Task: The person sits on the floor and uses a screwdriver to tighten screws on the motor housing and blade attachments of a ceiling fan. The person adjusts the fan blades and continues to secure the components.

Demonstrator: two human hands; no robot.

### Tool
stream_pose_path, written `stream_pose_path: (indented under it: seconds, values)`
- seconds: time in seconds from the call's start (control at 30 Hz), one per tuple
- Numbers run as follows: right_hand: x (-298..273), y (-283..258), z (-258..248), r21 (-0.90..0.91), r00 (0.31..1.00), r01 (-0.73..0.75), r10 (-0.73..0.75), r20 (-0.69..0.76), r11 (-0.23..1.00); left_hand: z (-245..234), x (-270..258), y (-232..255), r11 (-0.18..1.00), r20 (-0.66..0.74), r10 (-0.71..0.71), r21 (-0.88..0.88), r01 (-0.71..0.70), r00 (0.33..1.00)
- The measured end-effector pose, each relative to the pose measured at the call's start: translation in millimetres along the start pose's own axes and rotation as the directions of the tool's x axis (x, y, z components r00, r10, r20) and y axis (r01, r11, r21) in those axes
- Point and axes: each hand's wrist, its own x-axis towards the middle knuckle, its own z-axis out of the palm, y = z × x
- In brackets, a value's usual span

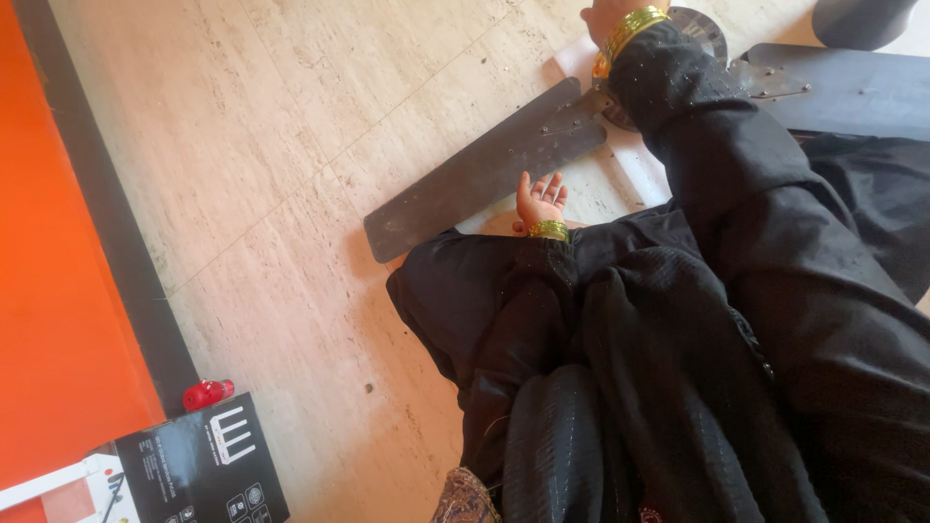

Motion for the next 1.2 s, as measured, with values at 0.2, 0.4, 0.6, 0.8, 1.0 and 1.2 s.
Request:
stream_pose_path:
  seconds: [0.2, 0.4, 0.6, 0.8, 1.0, 1.2]
  values:
    - [-4.2, 15.7, 1.2, -0.13, 0.992, 0.116, -0.108, 0.068, 0.985, 6.2, 2.7, 1.7, 1.0, -0.008, 0.017, 0.006, -0.017, 1.0]
    - [-24.6, 14.5, -39.3, -0.198, 0.952, 0.295, -0.304, -0.017, 0.935, -3.2, 9.8, 0.8, 1.0, 0.042, -0.009, -0.003, 0.009, 0.999]
    - [-47.2, -1.0, -82.1, 0.09, 0.849, 0.482, -0.439, -0.295, 0.872, -4.9, 6.1, 3.1, 1.0, 0.044, 0.003, 0.022, -0.004, 0.999]
    - [-46.4, -47.0, -83.9, 0.585, 0.824, 0.326, 0.08, -0.561, 0.742, -8.1, 9.0, 2.0, 1.0, 0.049, 0.014, 0.027, -0.015, 0.999]
    - [-32.7, -83.7, -62.0, 0.728, 0.886, 0.145, 0.239, -0.397, 0.67, -14.1, 11.6, -3.9, 1.0, 0.074, -0.004, 0.008, 0.003, 0.997]
    - [-20.7, -91.5, -63.4, 0.204, 0.9, 0.144, -0.043, -0.434, 0.968, -1.9, 1.5, -2.3, 1.0, 0.034, -0.012, 0.019, 0.012, 0.999]
